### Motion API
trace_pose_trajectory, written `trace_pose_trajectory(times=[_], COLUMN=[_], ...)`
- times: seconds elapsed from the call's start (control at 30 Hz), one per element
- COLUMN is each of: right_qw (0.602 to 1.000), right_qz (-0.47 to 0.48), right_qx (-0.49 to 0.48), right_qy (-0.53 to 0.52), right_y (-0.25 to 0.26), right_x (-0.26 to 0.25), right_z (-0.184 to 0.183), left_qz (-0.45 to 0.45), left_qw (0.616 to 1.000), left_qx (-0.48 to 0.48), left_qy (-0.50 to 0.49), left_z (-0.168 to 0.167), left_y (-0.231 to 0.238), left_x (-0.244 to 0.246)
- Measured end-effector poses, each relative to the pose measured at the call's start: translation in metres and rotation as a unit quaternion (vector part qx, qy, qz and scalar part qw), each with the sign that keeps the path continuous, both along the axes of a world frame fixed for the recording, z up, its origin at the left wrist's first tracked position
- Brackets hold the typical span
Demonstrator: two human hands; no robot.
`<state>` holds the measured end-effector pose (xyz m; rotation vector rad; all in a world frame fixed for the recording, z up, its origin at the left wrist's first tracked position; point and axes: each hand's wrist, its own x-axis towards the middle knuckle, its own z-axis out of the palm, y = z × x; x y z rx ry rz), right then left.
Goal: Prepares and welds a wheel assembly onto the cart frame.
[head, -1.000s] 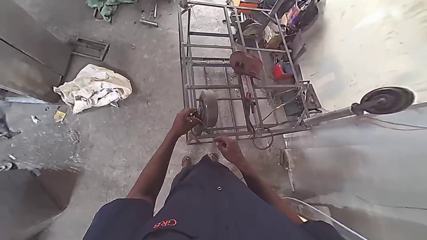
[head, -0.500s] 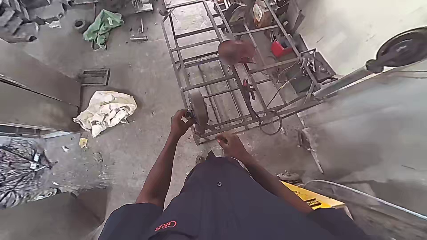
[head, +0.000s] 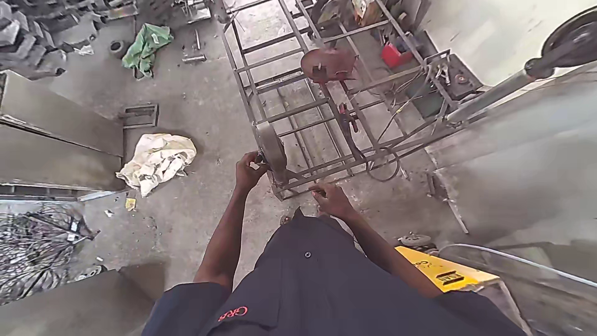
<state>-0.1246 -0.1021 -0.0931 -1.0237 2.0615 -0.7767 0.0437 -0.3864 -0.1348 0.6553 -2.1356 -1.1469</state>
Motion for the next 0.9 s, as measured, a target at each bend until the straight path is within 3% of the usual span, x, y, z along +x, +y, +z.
trace_pose_trajectory(times=[0.13,0.27,0.43,0.6,0.73,0.9], right_qw=[0.998,0.994,0.972,0.964,0.951,0.952], right_qz=[-0.034,-0.077,-0.188,-0.214,-0.236,-0.195], right_qx=[0.012,0.019,0.087,0.130,0.179,0.222], right_qy=[0.042,0.070,0.112,0.089,0.086,0.082], right_y=[0.003,-0.003,-0.025,-0.070,-0.101,-0.119], right_x=[-0.034,-0.099,-0.215,-0.300,-0.339,-0.355], right_z=[-0.008,-0.023,-0.069,-0.126,-0.178,-0.219], left_qz=[0.013,0.034,0.061,0.077,0.075,0.085], left_qw=[1.000,0.998,0.995,0.996,0.996,0.983], left_qx=[-0.010,-0.014,0.012,-0.011,0.038,0.146], left_qy=[-0.023,-0.055,-0.083,-0.046,0.018,0.074], left_z=[0.004,0.009,0.021,0.033,0.029,0.016], left_y=[0.001,0.004,0.013,0.022,0.026,0.030], left_x=[0.001,0.004,-0.001,-0.002,-0.003,0.009])
